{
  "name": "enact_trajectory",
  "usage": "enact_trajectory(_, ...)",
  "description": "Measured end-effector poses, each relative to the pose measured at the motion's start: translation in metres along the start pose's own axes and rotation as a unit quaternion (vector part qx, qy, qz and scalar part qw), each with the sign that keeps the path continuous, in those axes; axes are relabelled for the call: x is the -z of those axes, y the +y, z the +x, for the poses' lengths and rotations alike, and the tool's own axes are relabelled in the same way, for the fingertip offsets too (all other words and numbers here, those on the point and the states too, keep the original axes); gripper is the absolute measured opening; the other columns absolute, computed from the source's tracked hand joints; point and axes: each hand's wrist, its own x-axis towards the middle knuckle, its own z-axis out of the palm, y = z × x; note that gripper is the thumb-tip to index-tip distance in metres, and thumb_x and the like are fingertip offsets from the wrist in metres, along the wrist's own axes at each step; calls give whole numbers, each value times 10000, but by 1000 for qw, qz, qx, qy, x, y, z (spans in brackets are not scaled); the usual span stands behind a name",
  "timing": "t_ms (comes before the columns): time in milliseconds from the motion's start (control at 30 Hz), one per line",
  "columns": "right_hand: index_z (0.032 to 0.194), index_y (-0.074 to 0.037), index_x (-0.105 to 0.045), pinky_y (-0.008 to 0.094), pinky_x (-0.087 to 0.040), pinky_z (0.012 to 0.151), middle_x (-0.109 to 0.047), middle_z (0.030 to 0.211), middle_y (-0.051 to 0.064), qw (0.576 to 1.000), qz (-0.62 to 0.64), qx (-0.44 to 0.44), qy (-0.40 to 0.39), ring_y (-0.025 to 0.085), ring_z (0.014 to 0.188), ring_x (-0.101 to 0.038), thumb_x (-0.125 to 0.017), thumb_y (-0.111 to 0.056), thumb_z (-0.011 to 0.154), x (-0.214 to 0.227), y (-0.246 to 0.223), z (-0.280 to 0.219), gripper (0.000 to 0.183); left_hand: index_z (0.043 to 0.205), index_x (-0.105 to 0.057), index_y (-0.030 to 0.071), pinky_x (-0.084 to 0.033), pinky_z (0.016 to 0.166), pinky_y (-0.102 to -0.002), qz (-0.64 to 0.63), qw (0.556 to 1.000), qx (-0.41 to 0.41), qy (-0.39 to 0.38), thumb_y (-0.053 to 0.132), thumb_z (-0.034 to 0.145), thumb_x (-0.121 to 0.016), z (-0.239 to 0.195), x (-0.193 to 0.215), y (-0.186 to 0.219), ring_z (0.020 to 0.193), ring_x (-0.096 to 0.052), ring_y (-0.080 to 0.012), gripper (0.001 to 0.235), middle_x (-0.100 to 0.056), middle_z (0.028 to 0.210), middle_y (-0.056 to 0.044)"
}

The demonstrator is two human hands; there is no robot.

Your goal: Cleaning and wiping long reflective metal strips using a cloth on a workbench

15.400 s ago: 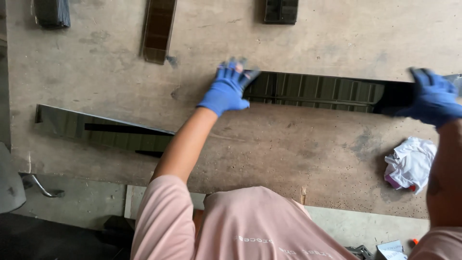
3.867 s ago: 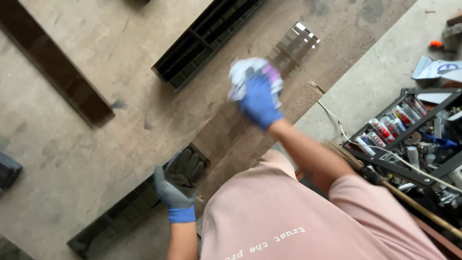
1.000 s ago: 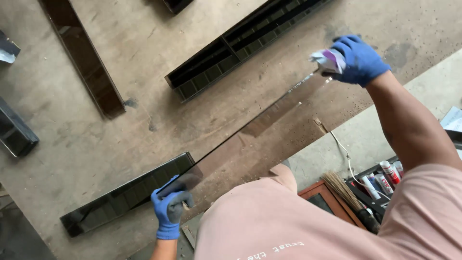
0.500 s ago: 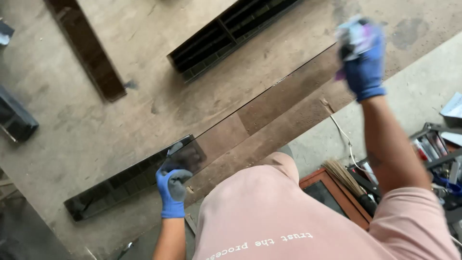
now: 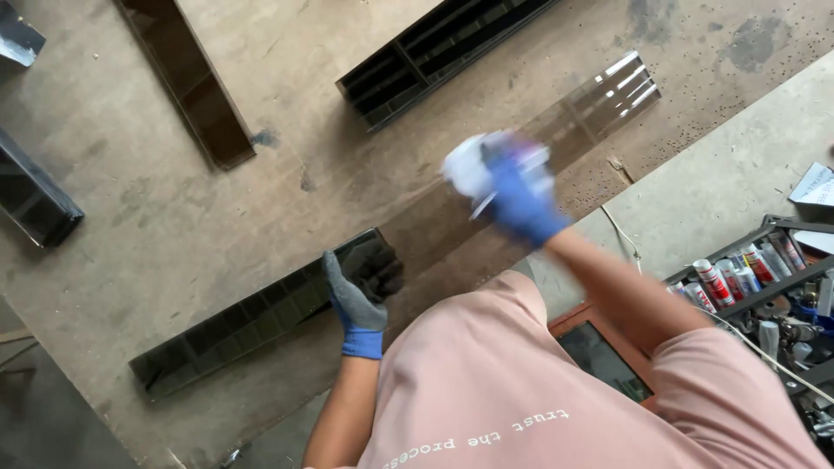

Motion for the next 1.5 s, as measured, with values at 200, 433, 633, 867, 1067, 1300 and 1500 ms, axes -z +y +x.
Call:
enact_trajectory(200, 1191, -119, -762, 437, -432, 1187, -759, 1151, 121, 932, -349, -64, -75, 308, 1173, -704, -751, -375, 1095, 24, 140, -26, 273, 1201, -735, 81, -630, 565, -563, 13, 987, 92, -128, 848, 902, -398, 36, 27, -14, 792, -770, -440, 890, -761, 1066, -262)
enact_trajectory(433, 1435, -33, -592, 524, -423, 1110, -600, 1394, 212, 994, -29, 52, -93, 391, 1242, -597, -645, -302, 847, -16, -188, 51, 649, 1180, -733, -14, -637, 590, -432, -70, 974, 31, -213, 857, 907, -395, 53, 14, -18, 745, -748, -387, 973, -723, 955, -288)
enact_trajectory(633, 1392, -119, -572, 478, -440, 1048, -574, 1359, 109, 932, 188, 216, -221, 359, 1248, -552, -606, -389, 814, 28, -197, 60, 639, 1379, -379, 63, -279, 932, -351, -311, 916, 46, -248, 647, 992, -363, 43, -2, -13, 1171, -341, -201, 701, -335, 1321, -83)
enact_trajectory(867, 1417, -26, -558, 565, -329, 1179, -513, 1504, 215, 937, 226, 228, -136, 479, 1437, -421, -554, -387, 963, -21, -202, 105, 580, 1273, -667, -3, -624, 785, -417, -277, 918, 82, -271, 846, 909, -467, 73, 6, -15, 988, -718, -321, 945, -712, 1204, -235)
enact_trajectory(1067, 1379, 102, -533, 653, -292, 1174, -485, 1462, 343, 922, 262, 239, -158, 599, 1372, -408, -538, -349, 895, -37, -187, 78, 661, 1191, -690, -31, -600, 602, -463, -249, 920, 107, -284, 864, 880, -472, 75, 9, -14, 785, -710, -383, 972, -724, 1059, -282)
enact_trajectory(1300, 1448, -11, -554, 549, -379, 1152, -589, 1406, 226, 962, 204, 134, -126, 456, 1345, -532, -604, -321, 910, -5, -151, 48, 623, 1110, -714, -58, -576, 418, -510, -220, 920, 134, -297, 882, 852, -476, 77, 23, -20, 583, -703, -445, 1004, -736, 913, -330)
enact_trajectory(1500, 1237, 44, -727, 559, -496, 1133, -708, 1180, 272, 974, -194, 99, -67, 446, 1193, -670, -712, -8, 890, -33, 124, -69, 351, 1404, -669, 100, -657, 546, -479, 14, 967, 81, -240, 900, 886, -374, 50, 22, -22, 866, -766, -432, 998, -716, 1188, -292)
